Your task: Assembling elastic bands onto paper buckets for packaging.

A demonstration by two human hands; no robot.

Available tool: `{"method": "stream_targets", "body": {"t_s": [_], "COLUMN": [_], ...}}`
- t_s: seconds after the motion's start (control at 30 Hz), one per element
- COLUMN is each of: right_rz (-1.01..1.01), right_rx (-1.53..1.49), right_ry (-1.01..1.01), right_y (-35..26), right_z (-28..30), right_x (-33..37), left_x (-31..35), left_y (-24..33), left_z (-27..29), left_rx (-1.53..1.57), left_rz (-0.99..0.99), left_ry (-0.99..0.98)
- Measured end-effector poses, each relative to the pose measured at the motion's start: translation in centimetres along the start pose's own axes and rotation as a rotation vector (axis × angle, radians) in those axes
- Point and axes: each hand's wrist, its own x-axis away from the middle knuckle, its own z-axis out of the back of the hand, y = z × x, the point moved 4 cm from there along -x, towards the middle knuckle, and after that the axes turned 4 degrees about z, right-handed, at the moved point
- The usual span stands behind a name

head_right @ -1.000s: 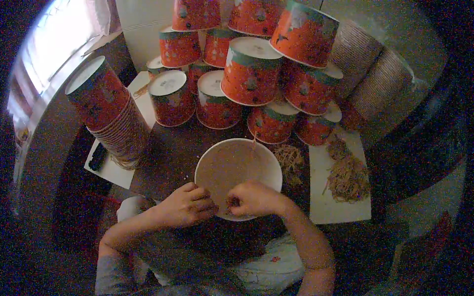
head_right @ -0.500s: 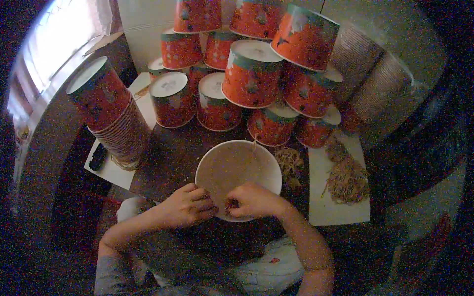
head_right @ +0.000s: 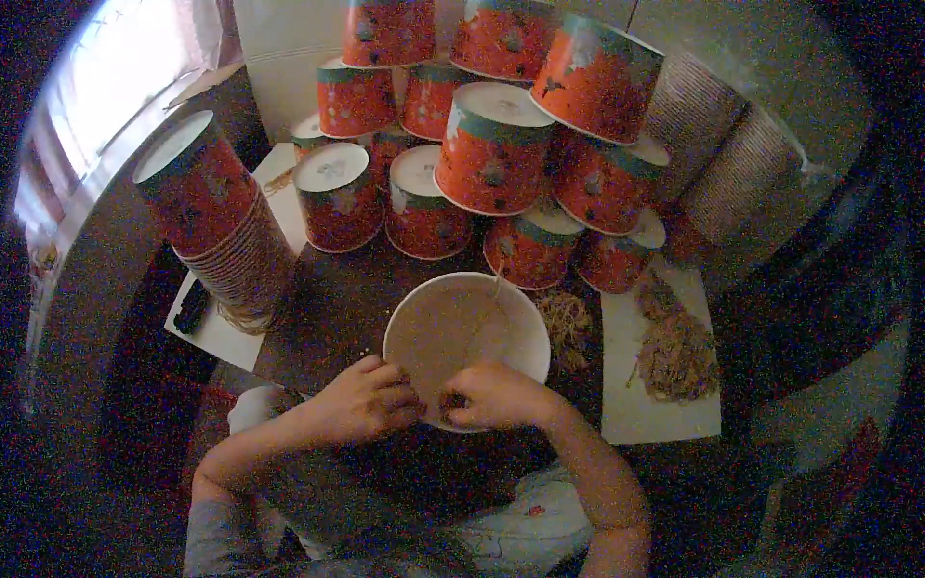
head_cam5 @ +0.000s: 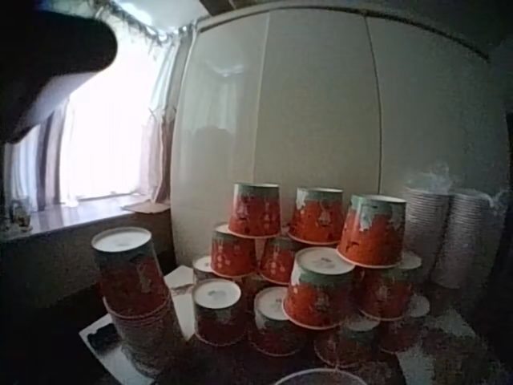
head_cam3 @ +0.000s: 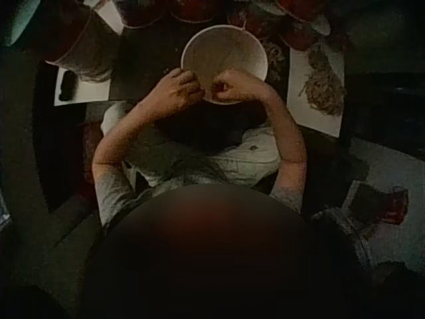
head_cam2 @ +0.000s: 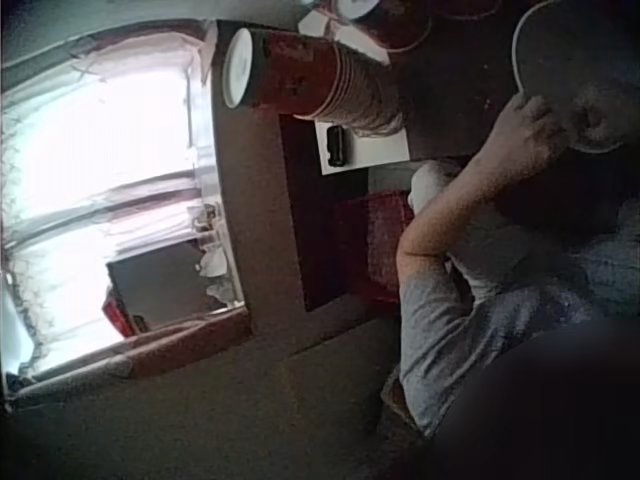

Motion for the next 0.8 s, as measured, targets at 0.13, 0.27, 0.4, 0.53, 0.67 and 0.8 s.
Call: {"method": "stream_targets", "body": {"t_s": [0.13, 0.27, 0.4, 0.53, 0.67, 0.8], "right_rz": [0.011, 0.022, 0.036, 0.003, 0.035, -0.051], "right_rx": [-0.005, -0.030, 0.047, 0.047, 0.062, -0.044], "right_ry": [0.037, 0.035, 0.109, 0.216, 0.317, 0.390], "right_y": [-0.5, -1.8, -1.5, -1.2, -1.0, -0.7], "right_z": [0.5, 1.5, 1.6, 1.8, 2.1, 2.5], "right_x": [0.3, 0.7, 1.3, 1.2, 0.8, 0.3], "left_x": [0.0, -0.1, -0.4, -0.4, -0.4, -0.2], "left_y": [-0.6, -1.3, -1.9, -2.5, -2.9, -2.8], "left_z": [-0.1, 0.1, 0.0, -0.1, 0.1, -0.1], "left_rx": [0.018, 0.033, 0.014, 0.008, -0.059, -0.150], "left_rz": [0.057, 0.120, 0.134, 0.200, 0.338, 0.435], "left_ry": [0.001, 0.011, 0.042, 0.061, 0.151, 0.155]}}
